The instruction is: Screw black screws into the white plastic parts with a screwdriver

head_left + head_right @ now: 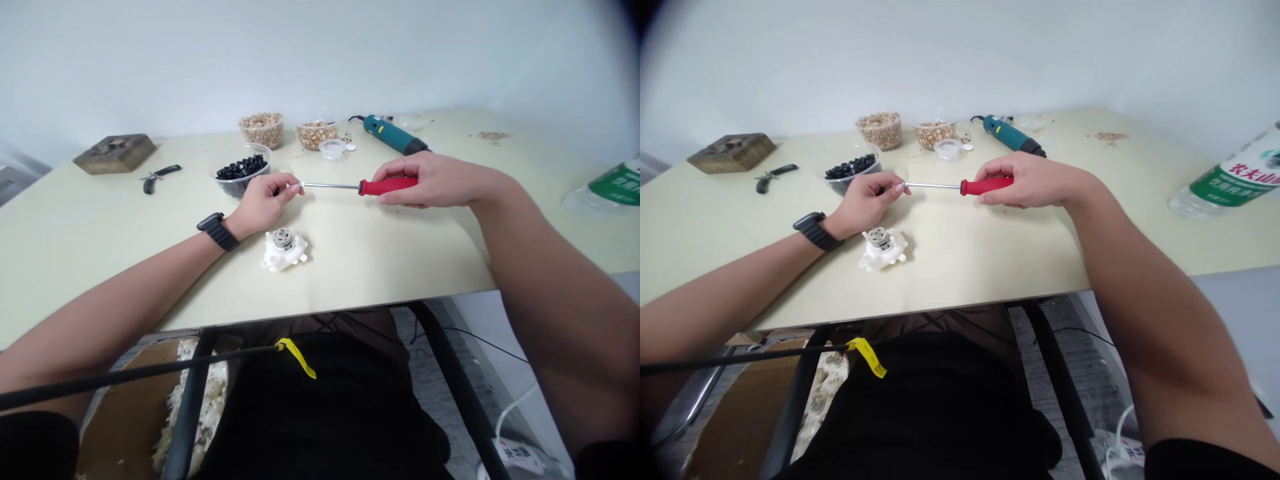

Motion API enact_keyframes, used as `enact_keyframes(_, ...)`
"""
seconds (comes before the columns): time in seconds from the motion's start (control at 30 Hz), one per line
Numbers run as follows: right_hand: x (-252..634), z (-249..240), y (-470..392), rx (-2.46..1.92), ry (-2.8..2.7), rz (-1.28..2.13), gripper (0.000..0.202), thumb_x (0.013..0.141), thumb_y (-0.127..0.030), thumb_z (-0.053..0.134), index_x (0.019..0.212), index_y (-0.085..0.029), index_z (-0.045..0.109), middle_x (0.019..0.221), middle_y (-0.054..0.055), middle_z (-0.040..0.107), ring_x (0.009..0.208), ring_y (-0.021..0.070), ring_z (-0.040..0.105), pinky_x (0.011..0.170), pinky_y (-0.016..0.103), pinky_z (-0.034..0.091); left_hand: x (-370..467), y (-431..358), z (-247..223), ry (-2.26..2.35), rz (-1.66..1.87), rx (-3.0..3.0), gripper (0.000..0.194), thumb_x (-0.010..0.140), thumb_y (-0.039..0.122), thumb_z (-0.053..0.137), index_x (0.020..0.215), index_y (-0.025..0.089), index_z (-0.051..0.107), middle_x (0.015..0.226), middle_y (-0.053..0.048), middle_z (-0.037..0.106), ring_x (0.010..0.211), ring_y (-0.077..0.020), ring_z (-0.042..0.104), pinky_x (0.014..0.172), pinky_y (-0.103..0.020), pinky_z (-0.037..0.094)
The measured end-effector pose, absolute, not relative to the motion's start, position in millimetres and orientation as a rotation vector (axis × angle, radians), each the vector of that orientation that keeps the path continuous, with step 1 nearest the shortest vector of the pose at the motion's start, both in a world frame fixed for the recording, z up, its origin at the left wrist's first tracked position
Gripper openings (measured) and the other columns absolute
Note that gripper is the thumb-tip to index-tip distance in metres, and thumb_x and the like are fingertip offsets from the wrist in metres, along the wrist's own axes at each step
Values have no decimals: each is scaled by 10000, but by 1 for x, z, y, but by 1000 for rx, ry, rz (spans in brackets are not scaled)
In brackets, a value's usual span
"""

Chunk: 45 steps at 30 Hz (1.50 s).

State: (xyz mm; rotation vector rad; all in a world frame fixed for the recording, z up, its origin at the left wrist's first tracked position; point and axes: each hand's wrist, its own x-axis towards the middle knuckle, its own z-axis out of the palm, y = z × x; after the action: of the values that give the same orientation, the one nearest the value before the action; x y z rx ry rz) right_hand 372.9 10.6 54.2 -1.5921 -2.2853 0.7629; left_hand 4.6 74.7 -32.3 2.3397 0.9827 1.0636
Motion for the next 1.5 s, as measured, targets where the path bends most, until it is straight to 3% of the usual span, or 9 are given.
enact_keyframes(0.17,372,55,9,-1594,-2272,833,390,950,-577,1003,1219,-307,917,891,29,729,700,194,605,640,381,446,7,67,-27,1043,1086,2358,201,1097,351,766,990,227,884,721,5,619,686,-179,447,732,-357,381)
enact_keyframes(0.37,363,58,4,-1620,-2223,887,315,988,-461,952,1230,-266,902,865,23,713,657,169,579,612,370,435,9,64,-23,1089,1062,2344,213,1090,389,786,973,236,877,704,0,612,708,-197,474,738,-355,387)
enact_keyframes(0.63,367,55,7,-1591,-2204,919,431,909,-610,1046,1181,-304,911,833,20,699,655,187,590,611,381,438,9,65,-24,1096,1053,2348,232,1097,409,765,976,234,857,711,0,590,700,-198,443,740,-365,359)
enact_keyframes(0.9,368,57,7,-1611,-2193,901,435,931,-588,1040,1212,-284,904,813,12,693,657,183,580,629,385,429,6,67,-26,1044,1045,2218,260,1073,506,840,1073,258,763,719,19,558,702,-197,435,726,-366,357)
enact_keyframes(1.0,367,59,3,-1634,-2165,888,391,976,-571,1002,1205,-275,890,814,9,679,662,177,559,659,396,417,9,69,-28,1013,1086,2049,205,1044,386,868,1129,265,726,782,22,562,713,-184,464,699,-347,379)
enact_keyframes(1.07,366,61,0,-1640,-2129,893,374,1004,-572,980,1200,-271,876,828,11,676,668,167,538,680,400,410,12,72,-28,986,1104,1884,118,1060,234,774,1148,256,698,843,17,581,698,-162,484,663,-324,395)
enact_keyframes(1.2,367,63,-4,-1604,-2095,926,437,978,-647,1012,1158,-284,849,842,24,678,691,173,516,688,407,394,17,74,-29,999,1096,1703,267,1038,5,593,1146,227,696,948,0,677,652,-111,542,601,-271,435)
enact_keyframes(1.37,370,60,1,-1605,-2105,918,477,944,-658,1025,1174,-273,863,795,25,649,661,188,539,658,417,407,15,71,-32,980,1050,1635,263,1031,-58,642,1091,196,676,911,-22,803,663,-116,717,664,-266,601)
enact_keyframes(1.5,371,58,5,-1579,-2135,893,455,938,-603,1018,1212,-264,889,823,25,685,640,178,559,625,398,417,14,70,-32,958,1069,1601,250,1010,-52,769,998,180,679,1001,-79,886,724,-129,802,716,-276,692)
